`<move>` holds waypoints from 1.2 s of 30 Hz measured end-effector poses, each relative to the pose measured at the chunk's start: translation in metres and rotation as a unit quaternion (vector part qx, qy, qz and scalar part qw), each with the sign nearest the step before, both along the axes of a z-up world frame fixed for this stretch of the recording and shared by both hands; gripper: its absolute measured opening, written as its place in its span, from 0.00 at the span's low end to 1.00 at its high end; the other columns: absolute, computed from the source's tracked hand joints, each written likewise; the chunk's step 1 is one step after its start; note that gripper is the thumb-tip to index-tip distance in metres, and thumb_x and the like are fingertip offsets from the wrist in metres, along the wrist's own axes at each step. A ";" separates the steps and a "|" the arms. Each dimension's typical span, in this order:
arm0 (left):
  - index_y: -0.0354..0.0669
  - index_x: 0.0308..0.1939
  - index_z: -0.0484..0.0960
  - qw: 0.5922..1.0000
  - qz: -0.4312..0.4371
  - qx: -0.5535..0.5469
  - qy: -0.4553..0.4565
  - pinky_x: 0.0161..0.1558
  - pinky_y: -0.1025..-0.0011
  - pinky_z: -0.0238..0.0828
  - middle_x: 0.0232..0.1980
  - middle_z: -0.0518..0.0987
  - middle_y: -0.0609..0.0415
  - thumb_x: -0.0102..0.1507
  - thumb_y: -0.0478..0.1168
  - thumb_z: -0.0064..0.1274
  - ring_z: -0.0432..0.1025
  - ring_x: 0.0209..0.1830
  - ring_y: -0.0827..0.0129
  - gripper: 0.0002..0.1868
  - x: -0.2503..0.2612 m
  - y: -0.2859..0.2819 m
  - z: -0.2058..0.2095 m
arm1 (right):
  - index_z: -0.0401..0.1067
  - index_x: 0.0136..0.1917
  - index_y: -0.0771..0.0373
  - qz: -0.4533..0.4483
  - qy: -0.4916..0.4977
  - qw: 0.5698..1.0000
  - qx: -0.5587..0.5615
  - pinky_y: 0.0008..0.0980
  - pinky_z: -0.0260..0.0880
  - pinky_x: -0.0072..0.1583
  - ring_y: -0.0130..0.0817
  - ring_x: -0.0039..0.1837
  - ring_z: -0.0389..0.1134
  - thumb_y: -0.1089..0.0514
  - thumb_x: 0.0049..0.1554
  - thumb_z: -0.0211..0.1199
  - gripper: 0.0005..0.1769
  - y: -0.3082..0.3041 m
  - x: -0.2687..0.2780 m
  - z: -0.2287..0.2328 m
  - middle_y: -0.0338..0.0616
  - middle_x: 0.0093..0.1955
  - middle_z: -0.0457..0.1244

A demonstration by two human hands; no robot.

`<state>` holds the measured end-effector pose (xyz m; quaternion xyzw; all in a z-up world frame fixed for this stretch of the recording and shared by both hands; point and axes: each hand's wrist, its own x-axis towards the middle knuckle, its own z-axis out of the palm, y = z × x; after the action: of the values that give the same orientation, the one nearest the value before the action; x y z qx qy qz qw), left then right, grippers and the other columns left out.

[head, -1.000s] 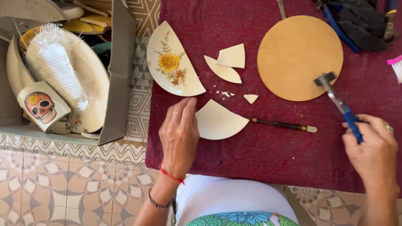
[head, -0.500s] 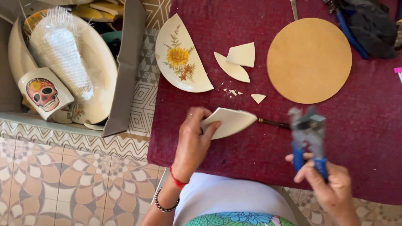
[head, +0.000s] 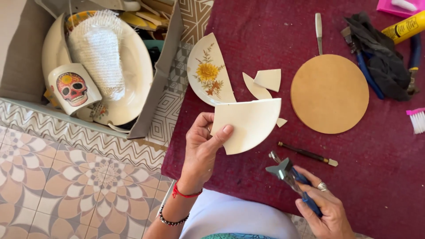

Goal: Cutting and shaping ceramic plate pieces to create mosaic tiles using tile nippers and a scoring tool

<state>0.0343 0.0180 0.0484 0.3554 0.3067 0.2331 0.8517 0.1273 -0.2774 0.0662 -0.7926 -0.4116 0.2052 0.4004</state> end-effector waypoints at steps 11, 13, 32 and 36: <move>0.36 0.50 0.79 0.990 0.126 0.037 -0.040 0.46 0.74 0.81 0.48 0.84 0.50 0.62 0.38 0.63 0.78 0.44 0.70 0.15 0.031 -0.009 -0.003 | 0.75 0.54 0.71 0.018 -0.141 0.990 -0.012 0.48 0.66 0.73 0.56 0.77 0.62 0.57 0.58 0.59 0.16 0.034 0.003 0.012 0.51 0.59 0.70; 0.37 0.48 0.79 0.982 0.166 0.077 -0.036 0.47 0.76 0.79 0.48 0.82 0.53 0.64 0.39 0.62 0.76 0.45 0.74 0.13 0.044 -0.015 0.001 | 0.75 0.54 0.70 0.009 -0.160 0.987 0.003 0.47 0.65 0.73 0.55 0.75 0.63 0.57 0.58 0.59 0.15 0.047 -0.005 0.016 0.51 0.60 0.70; 0.39 0.48 0.77 0.951 0.246 0.184 0.022 0.46 0.78 0.77 0.46 0.82 0.54 0.64 0.40 0.62 0.74 0.43 0.76 0.14 0.075 -0.016 0.022 | 0.64 0.34 0.66 -0.052 -0.291 0.955 0.014 0.60 0.59 0.72 0.63 0.72 0.60 0.51 0.60 0.56 0.19 0.059 -0.009 0.018 0.57 0.55 0.69; 0.38 0.49 0.78 0.950 0.238 0.199 0.022 0.48 0.77 0.76 0.46 0.81 0.55 0.64 0.39 0.61 0.74 0.44 0.76 0.13 0.074 -0.020 0.027 | 0.65 0.34 0.65 -0.055 -0.281 0.958 0.004 0.63 0.56 0.73 0.61 0.73 0.60 0.55 0.59 0.61 0.15 0.065 -0.010 0.008 0.52 0.54 0.70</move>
<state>0.1080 -0.0022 0.0750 0.4396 0.3485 0.4773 0.6763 0.1174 -0.2124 0.0746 -0.8383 -0.4636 -0.0496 0.2825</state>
